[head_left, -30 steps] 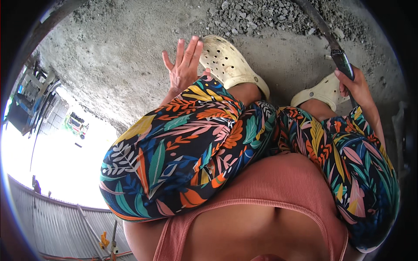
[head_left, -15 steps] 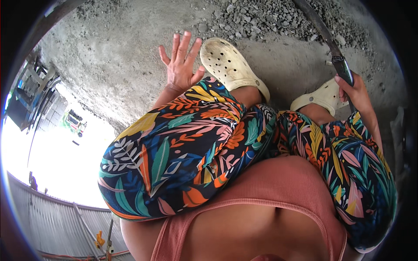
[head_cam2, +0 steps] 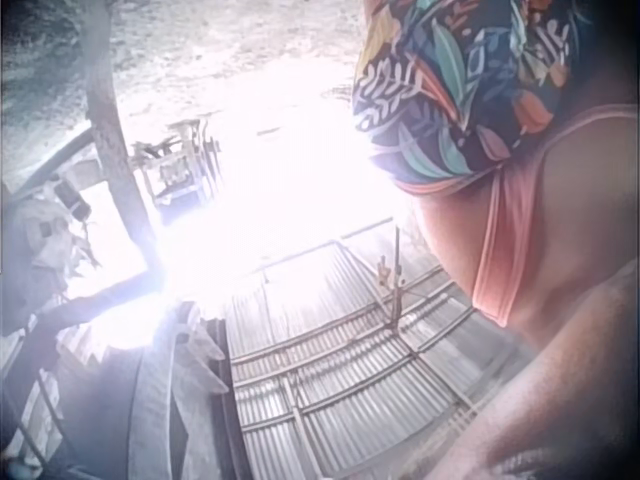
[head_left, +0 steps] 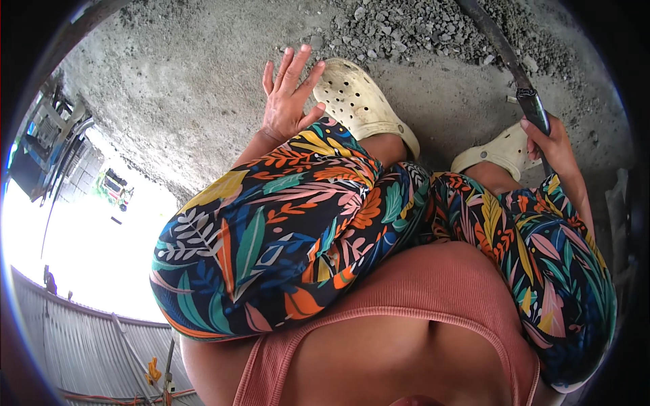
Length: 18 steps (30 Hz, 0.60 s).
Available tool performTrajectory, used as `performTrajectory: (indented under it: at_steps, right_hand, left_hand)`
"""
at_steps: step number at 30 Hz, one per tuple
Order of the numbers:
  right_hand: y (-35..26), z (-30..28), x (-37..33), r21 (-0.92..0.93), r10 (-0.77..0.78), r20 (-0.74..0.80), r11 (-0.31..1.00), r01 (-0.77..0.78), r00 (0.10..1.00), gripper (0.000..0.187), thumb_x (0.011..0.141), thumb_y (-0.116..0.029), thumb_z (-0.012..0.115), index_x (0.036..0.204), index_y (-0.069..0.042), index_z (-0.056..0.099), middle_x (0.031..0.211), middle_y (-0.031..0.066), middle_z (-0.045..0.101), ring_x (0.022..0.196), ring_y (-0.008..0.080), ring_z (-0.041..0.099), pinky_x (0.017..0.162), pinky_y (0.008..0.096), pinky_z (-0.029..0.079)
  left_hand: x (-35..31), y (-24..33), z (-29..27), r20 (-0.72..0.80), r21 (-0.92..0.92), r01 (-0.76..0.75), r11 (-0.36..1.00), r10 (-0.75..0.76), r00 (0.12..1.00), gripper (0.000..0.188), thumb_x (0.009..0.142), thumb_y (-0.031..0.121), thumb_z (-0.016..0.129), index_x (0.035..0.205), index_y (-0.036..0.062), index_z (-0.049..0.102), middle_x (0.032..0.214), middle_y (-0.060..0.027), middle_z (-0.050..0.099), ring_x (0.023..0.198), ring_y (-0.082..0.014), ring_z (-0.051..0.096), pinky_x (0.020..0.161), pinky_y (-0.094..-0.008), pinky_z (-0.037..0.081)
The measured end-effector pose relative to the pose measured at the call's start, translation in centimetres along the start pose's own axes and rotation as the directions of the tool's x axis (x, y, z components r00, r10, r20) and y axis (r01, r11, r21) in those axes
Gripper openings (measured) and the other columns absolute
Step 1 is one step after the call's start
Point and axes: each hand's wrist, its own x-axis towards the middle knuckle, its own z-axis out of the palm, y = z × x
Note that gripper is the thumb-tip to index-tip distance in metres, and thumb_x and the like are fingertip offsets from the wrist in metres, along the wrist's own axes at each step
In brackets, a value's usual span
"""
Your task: Scraping and cleaning the concrete floor area beneath a piece of machinery using a machete.
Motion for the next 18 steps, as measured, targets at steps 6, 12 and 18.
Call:
performTrajectory:
  at_steps: [6,12,18]
  right_hand:
    - [0.1,-0.2,-0.2,-0.011,0.004,-0.006,1.000,-0.004,1.000,0.039,0.086,-0.035,0.064,0.087,0.003,0.056,0.056,0.0028,0.054,0.044,0.0101,0.054,0.042,0.0229,0.042]
    - [-0.1,0.1,-0.1,0.001,0.002,-0.003,1.000,-0.002,1.000,0.038,0.086,-0.035,0.065,0.087,0.002,0.056,0.056,0.0024,0.054,0.044,0.0098,0.053,0.042,0.0226,0.042]
    - [0.2,-0.1,-0.1,-0.006,0.012,-0.004,1.000,-0.012,1.000,0.037,0.087,-0.035,0.064,0.089,0.002,0.056,0.056,0.0020,0.054,0.044,0.0097,0.053,0.042,0.0227,0.042]
  left_hand:
    - [0.7,0.2,-0.4,-0.012,-0.010,0.006,1.000,-0.007,1.000,0.061,0.094,0.056,0.027,0.131,0.0176,0.055,0.153,-0.0106,0.021,0.142,-0.0301,0.017,0.112,-0.0504,0.002]
    - [2.5,-2.4,-1.9,-0.242,-0.043,0.063,0.997,-0.072,0.968,0.038,0.088,0.036,0.041,0.095,0.0204,0.075,0.147,-0.0110,0.035,0.140,-0.0319,0.021,0.112,-0.0514,0.000]
    - [3.3,-3.0,-3.7,-0.265,0.074,0.065,0.995,-0.043,0.963,0.054,0.094,0.032,0.024,0.094,0.0185,0.076,0.144,-0.0066,0.041,0.137,-0.0276,0.029,0.112,-0.0475,0.008]
